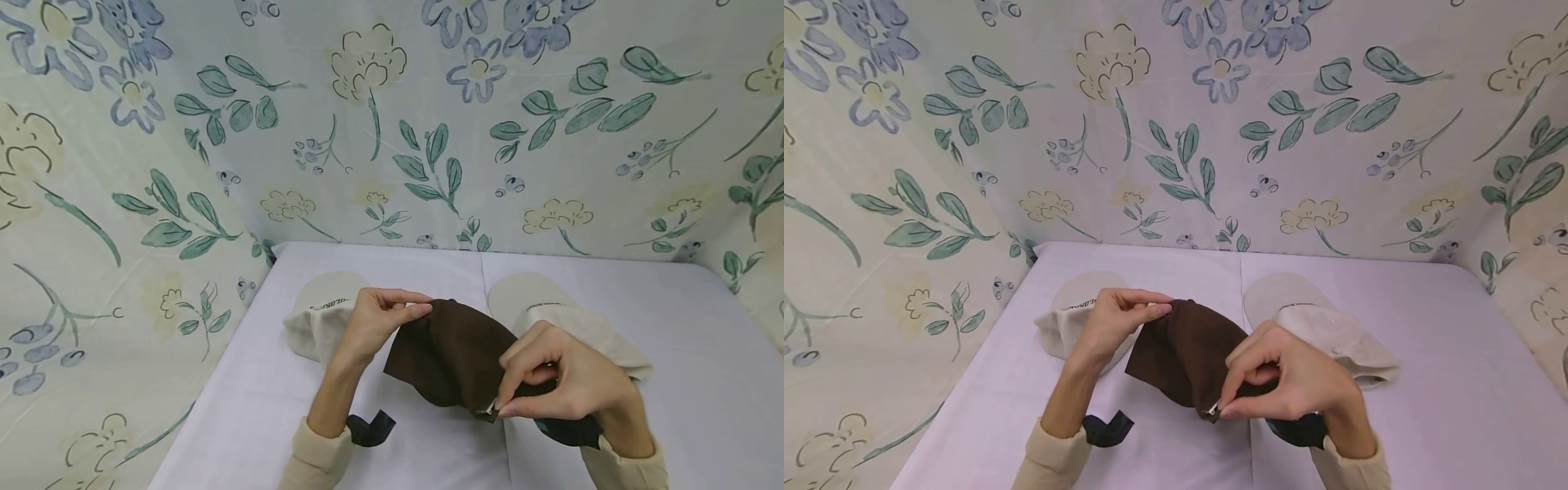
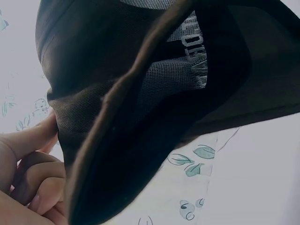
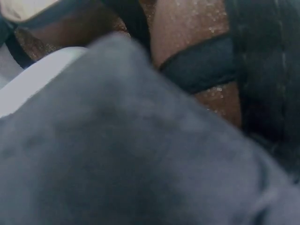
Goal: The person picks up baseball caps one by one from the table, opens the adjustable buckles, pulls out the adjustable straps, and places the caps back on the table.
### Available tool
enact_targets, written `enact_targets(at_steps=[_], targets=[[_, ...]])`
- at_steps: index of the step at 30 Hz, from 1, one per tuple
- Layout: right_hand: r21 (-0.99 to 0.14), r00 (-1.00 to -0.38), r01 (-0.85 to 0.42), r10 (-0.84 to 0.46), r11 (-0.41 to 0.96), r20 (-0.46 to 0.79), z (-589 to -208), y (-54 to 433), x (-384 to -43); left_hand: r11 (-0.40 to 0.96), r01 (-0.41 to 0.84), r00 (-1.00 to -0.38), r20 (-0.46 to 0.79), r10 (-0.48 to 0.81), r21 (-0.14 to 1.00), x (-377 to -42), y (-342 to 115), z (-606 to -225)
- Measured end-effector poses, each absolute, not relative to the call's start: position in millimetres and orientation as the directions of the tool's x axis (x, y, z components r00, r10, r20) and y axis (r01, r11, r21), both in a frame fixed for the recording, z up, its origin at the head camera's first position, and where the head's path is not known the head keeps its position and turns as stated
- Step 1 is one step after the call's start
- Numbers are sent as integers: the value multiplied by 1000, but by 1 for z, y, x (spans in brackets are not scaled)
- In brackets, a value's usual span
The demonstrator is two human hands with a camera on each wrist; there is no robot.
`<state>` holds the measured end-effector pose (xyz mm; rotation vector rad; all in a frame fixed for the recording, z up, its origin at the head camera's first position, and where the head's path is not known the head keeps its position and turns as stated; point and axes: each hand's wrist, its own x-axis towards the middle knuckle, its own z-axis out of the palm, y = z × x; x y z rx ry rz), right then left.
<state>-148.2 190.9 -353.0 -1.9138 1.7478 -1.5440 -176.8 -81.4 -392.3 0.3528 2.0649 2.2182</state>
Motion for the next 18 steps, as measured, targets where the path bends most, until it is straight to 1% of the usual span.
enact_targets(at_steps=[10,18], targets=[[-694,-211,-660,-815,-288,540,-355,191,-148,-95,107,-976,123,180,990,-177,-79,-394],[-679,-191,-674,-818,-293,542,-354,191,-149,-118,112,-977,131,169,987,-177,-78,-394]])
